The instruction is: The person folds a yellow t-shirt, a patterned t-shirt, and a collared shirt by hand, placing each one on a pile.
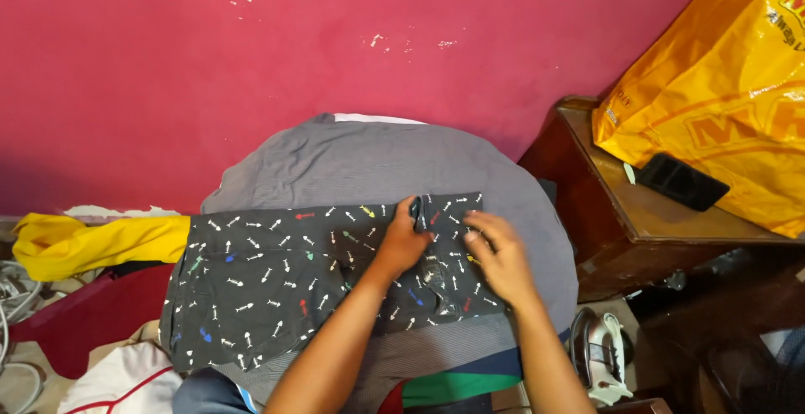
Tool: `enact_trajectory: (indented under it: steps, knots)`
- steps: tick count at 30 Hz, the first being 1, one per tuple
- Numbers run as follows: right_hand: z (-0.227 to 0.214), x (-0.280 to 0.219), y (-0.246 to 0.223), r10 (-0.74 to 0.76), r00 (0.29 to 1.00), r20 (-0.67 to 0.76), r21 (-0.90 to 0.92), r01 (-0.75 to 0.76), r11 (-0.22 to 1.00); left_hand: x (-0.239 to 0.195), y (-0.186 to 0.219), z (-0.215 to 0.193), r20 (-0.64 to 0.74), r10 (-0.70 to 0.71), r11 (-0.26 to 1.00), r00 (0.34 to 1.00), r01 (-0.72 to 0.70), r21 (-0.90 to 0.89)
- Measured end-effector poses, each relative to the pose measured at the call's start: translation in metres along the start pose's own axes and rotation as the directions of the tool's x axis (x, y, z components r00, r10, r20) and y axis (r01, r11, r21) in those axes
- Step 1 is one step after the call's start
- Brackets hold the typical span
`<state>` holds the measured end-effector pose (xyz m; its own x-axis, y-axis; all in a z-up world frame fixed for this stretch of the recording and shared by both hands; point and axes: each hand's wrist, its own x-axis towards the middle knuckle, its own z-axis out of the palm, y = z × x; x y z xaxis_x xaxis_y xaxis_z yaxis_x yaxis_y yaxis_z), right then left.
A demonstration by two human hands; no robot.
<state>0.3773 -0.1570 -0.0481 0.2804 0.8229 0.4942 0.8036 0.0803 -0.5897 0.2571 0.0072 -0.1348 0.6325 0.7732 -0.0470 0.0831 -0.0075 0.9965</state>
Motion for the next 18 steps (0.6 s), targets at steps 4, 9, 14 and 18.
enact_trajectory:
  steps: [4,9,14,18]
  knots:
    - [-0.016,0.010,0.041,0.558,0.829,0.025,-0.525,-0.465,0.713,-0.038,0.049,-0.014,-0.074,0.164,0.931,0.984,-0.130,0.340]
    - [-0.006,0.022,0.010,0.573,0.814,0.092,0.141,-0.581,0.802,-0.035,0.043,-0.018,-0.214,0.516,0.818,0.829,-0.402,0.412]
    - [-0.039,0.022,0.079,0.529,0.848,0.030,0.342,-0.506,0.792,-0.054,0.077,-0.029,-0.245,0.451,0.892,0.859,-0.424,0.156]
    - [-0.110,0.024,0.158,0.505,0.844,-0.180,-0.296,-0.536,0.791,-0.064,0.086,-0.036,-0.143,0.308,0.949,0.941,-0.315,-0.026]
